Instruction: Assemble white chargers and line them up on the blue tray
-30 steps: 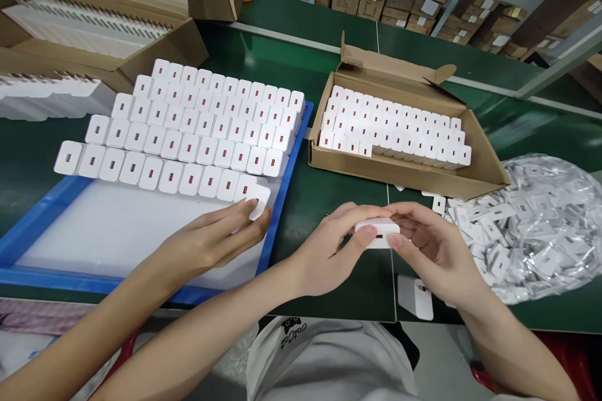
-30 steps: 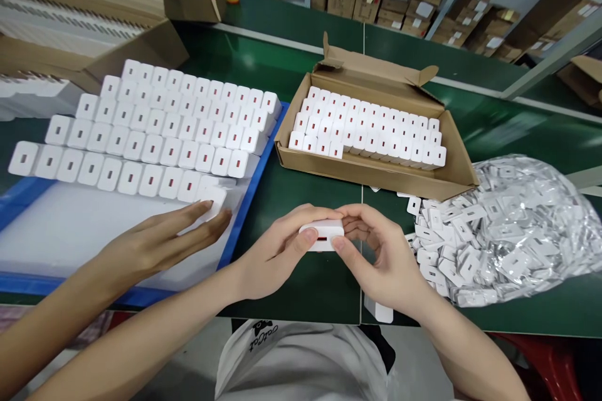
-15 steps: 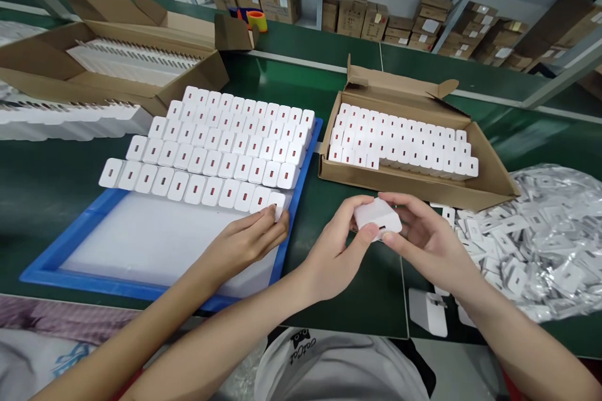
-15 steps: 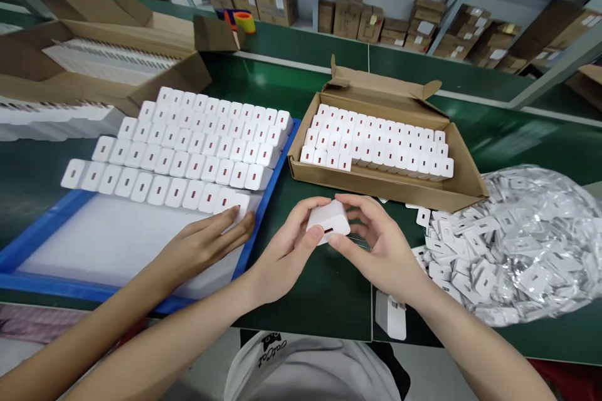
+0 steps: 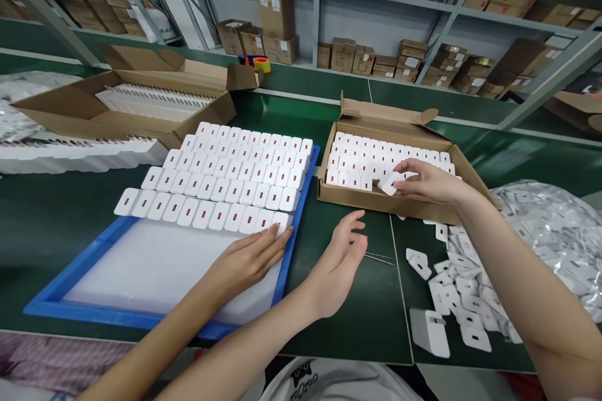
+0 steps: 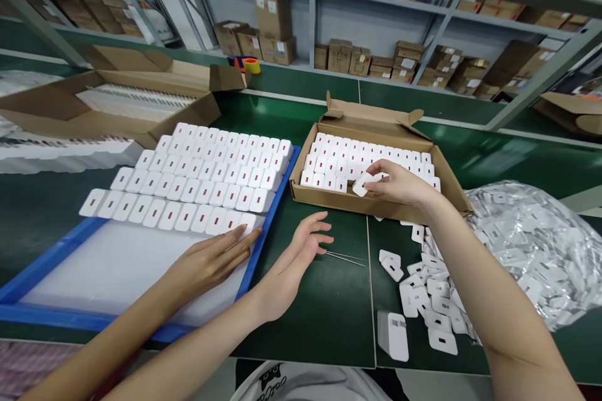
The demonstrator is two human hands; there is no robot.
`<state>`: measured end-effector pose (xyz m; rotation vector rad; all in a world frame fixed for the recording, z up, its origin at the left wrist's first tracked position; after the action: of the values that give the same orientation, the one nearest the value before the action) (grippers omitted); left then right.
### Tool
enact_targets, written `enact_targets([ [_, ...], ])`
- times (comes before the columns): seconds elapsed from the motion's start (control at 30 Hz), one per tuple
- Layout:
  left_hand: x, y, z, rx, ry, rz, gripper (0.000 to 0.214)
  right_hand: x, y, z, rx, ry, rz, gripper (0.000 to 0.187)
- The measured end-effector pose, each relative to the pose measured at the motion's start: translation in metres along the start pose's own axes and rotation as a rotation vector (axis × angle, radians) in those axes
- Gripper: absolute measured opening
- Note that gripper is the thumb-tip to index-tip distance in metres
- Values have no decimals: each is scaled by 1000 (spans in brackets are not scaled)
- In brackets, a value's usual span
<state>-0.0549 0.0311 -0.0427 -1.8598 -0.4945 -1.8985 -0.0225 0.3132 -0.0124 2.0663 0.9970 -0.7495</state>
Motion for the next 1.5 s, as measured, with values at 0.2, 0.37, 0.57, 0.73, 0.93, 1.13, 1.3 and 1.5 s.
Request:
enact_targets([
  [0.2,-18,25,-84,-7,-148,18,48,-14,-13,31,-119,101,61,17],
  [0.37,-5,1,7,6,-21,-37,55,-14,-20,38,-19,257,30,19],
  [0.57,5,-5,23,-74,-30,-54,58,-9,-24,35,115,350,28,26],
  [0.73,-21,25,-88,-43,-248,88,50,-10,-30,35,121,356,51,29],
  [0.93,-37,33,-108,-127,-336,134,49,-26,16,17,150,320,-40,20],
  [1.13,-5,-3,6,9,-51,4,52,-17,149,40,-414,388,-454,43],
  [1.3,0,-11,39,-56,-18,-150,52,24,199,67,-426,439,-477,73],
  [1.5,-12,-6,47,-295,-125,-288,49,41,194,92,-281,362,-420,32],
])
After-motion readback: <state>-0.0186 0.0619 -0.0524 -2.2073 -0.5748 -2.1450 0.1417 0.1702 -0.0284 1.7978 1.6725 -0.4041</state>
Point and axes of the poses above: each hand's wrist, its own y-axis away from the middle knuckle, its own z-axis out of the palm, x = y × z, the point moved 8 cm from there along -y, towards the middle knuckle, and after that the axes turned 5 degrees about z, right-handed, at the moved point
